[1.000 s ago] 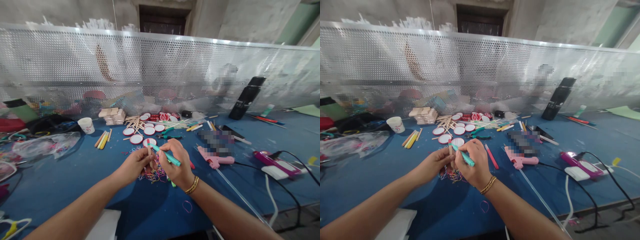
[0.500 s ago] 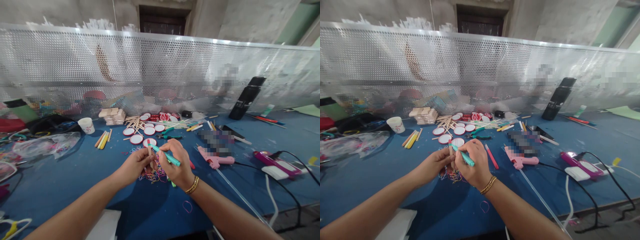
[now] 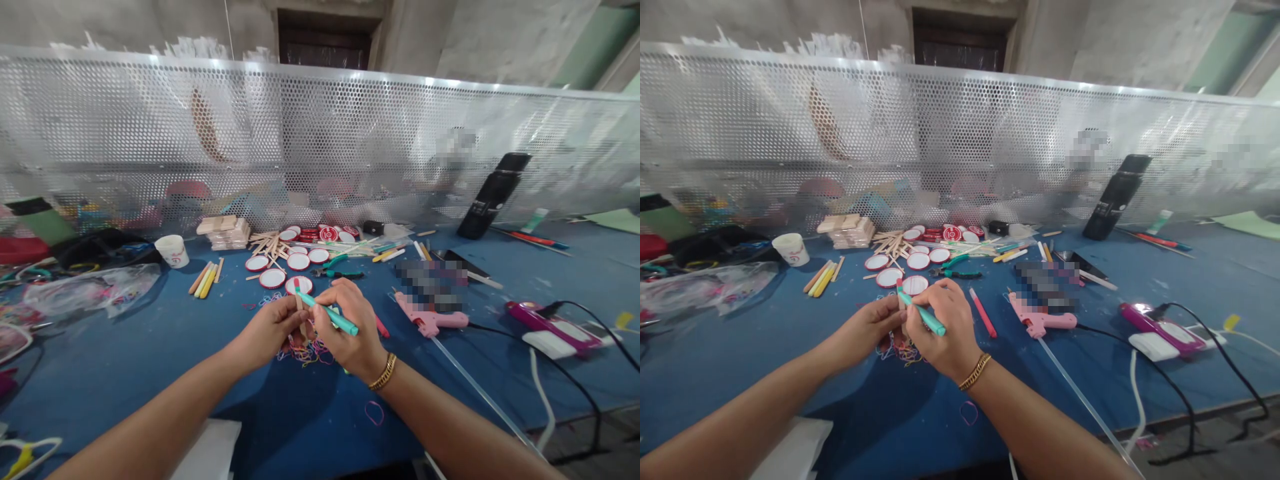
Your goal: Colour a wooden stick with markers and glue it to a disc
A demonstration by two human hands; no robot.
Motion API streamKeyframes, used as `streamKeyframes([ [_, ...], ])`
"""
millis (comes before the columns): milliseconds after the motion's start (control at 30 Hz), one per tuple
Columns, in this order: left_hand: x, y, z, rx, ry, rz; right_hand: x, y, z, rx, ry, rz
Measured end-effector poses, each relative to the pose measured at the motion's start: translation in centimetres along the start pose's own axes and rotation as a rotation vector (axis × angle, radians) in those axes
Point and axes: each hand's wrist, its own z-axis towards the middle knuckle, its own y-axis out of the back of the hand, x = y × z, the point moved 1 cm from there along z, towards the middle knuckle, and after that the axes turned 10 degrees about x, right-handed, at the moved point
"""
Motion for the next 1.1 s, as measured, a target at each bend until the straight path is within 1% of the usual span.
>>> streamKeyframes([
  [267,0.23,0.0,0.0,0.008,-0.008,0.004,-0.15,-0.01,-0.02,0.015,-0.002,0.005],
  [533,0.16,0.16,0.01,-0.01,0.015,0.035,-0.15,0.52,0.12,-0.022,-0.03,-0.012],
  [733,0.16,0.07,0.01,-0.008,0.005,-0.01,-0.04,0.07,-0.04,-0.011,0.008,-0.006],
  [900,0.32,0.09,0.03,-0.002,-0.007,-0.028,-0.11,-0.05,-0.01,0.005,-0.007,-0.001],
  [1100,0.19,0.22,0.01,-0.017,0.008,0.018,-0.2,0.41,0.06,-0.001,-0.034,-0.007],
])
